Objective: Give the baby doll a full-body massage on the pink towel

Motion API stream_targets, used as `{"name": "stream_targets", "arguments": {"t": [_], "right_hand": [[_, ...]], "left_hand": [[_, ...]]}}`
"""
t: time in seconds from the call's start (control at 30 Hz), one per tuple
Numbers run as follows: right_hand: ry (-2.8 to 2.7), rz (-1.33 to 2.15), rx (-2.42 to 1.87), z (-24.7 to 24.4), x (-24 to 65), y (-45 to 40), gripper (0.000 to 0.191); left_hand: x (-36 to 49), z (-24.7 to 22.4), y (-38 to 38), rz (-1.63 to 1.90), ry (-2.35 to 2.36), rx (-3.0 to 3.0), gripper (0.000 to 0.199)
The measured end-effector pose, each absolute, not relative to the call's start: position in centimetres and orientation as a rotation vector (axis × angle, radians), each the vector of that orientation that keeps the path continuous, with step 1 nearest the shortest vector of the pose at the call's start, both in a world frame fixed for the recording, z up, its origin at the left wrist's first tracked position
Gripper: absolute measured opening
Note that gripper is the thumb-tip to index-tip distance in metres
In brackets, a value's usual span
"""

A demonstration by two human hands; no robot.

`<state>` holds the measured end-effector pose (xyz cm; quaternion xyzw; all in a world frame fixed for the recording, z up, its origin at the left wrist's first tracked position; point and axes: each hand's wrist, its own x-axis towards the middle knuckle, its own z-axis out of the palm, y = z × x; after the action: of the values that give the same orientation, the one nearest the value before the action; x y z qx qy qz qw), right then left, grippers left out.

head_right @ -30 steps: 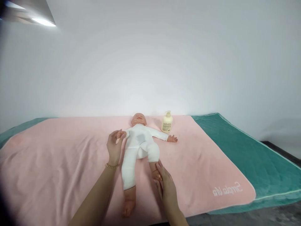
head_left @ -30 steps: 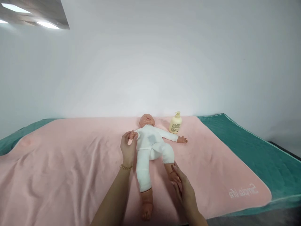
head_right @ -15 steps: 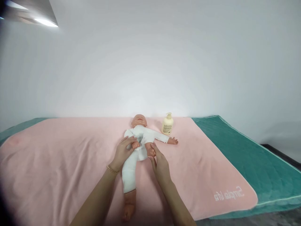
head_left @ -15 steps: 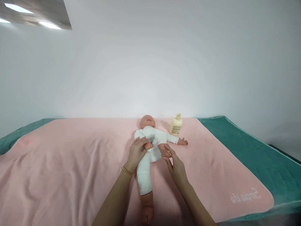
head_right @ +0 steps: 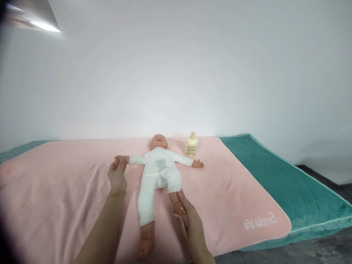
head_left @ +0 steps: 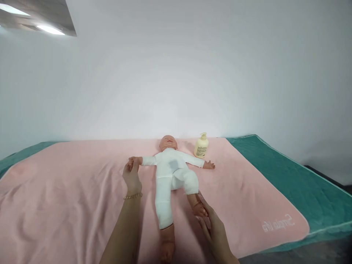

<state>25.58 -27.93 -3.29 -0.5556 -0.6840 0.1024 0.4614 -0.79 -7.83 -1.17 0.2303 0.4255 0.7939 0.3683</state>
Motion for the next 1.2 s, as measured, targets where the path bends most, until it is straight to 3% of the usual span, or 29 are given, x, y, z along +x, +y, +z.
{"name": "stream_targets", "arguments": {"t": [0.17, 0.33, 0.63, 0.8, 0.97, 1.2], "right_hand": [[-1.744, 0.206, -1.357, -5.3, 26.8, -29.9, 0.055], [-1.815, 0.167, -1.278, -7.3, 26.8, -30.9, 0.058], [-1.76, 0.171, -1.324, -8.2, 26.2, -31.3, 0.049], [-1.697, 0.147, -1.324, -7.4, 26.3, -30.0, 0.052], [-1.681, 0.184, -1.348, -4.7, 26.2, -27.0, 0.048], [-1.75, 0.161, -1.288, -1.0, 25.5, -21.6, 0.045]], "left_hand": [[-2.4, -3.4, -6.9, 1.935, 0.983, 0.341, 0.01], [-2.7, -4.2, -6.7, 1.934, 1.0, 0.339, 0.014], [-1.4, -2.1, -7.4, 2.131, 1.12, 0.499, 0.016], [1.1, 0.4, -9.1, 2.171, 1.153, 0.917, 0.029], [3.1, 0.7, -11.0, 1.949, 1.281, 1.426, 0.027], [3.4, -0.6, -10.4, 1.636, 0.972, 2.166, 0.024]]}}
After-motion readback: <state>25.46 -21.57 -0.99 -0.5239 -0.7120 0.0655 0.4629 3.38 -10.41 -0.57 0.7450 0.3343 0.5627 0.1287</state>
